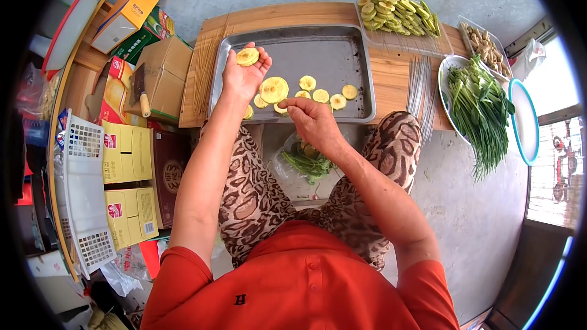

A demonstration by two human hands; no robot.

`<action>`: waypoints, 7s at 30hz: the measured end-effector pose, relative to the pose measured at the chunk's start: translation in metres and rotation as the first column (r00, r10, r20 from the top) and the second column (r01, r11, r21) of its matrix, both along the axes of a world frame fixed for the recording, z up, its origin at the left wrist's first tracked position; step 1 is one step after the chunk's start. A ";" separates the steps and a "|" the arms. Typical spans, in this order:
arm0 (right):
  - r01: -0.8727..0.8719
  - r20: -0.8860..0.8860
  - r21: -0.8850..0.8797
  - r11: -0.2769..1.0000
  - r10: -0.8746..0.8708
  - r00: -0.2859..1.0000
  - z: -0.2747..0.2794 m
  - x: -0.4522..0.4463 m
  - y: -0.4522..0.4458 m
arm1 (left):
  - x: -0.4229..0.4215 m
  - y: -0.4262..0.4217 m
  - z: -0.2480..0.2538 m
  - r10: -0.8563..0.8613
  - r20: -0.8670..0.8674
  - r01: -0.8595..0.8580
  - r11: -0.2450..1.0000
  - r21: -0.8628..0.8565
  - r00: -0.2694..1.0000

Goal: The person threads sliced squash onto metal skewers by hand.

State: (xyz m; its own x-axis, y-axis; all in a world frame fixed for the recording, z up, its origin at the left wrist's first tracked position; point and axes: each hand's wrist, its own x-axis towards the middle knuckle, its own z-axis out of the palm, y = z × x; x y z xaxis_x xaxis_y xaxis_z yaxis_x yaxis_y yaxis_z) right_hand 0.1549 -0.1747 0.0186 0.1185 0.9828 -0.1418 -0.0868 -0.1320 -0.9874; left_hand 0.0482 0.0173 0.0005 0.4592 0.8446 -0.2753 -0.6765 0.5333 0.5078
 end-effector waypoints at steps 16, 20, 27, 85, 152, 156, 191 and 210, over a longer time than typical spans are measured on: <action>0.030 0.001 0.004 1.000 -0.030 1.000 0.001 -0.002 0.000 | 0.005 -0.004 -0.003 0.002 -0.105 0.004 0.998 0.055 0.994; 0.042 0.008 0.000 0.999 -0.042 0.999 0.000 -0.004 0.003 | 0.005 -0.007 -0.003 -0.021 -0.091 0.027 0.998 0.056 0.996; 0.081 -0.035 0.006 0.997 -0.081 0.996 0.004 -0.006 0.005 | 0.009 -0.014 0.002 -0.062 -0.117 0.074 0.991 0.107 0.991; 0.089 -0.125 0.048 0.995 -0.083 0.989 -0.006 -0.012 0.024 | 0.018 -0.033 0.006 -0.049 -0.129 0.073 0.980 0.186 0.990; 0.686 0.408 0.079 0.724 -0.651 0.640 0.003 0.337 0.097 | -0.011 -0.011 0.023 -0.081 -0.523 0.270 0.916 0.297 0.848; 0.695 0.616 -0.004 0.719 -0.545 0.569 0.005 0.333 0.089 | -0.011 -0.013 0.025 -0.070 -0.534 0.272 0.911 0.309 0.842; 0.740 0.965 -0.226 0.633 0.040 0.259 -0.119 0.284 -0.063 | -0.013 -0.012 0.019 -0.035 -0.604 0.278 0.908 0.314 0.796; 0.761 0.916 -0.286 0.582 -0.067 0.396 -0.118 0.287 -0.070 | -0.019 -0.011 0.009 -0.031 -0.639 0.294 0.905 0.309 0.768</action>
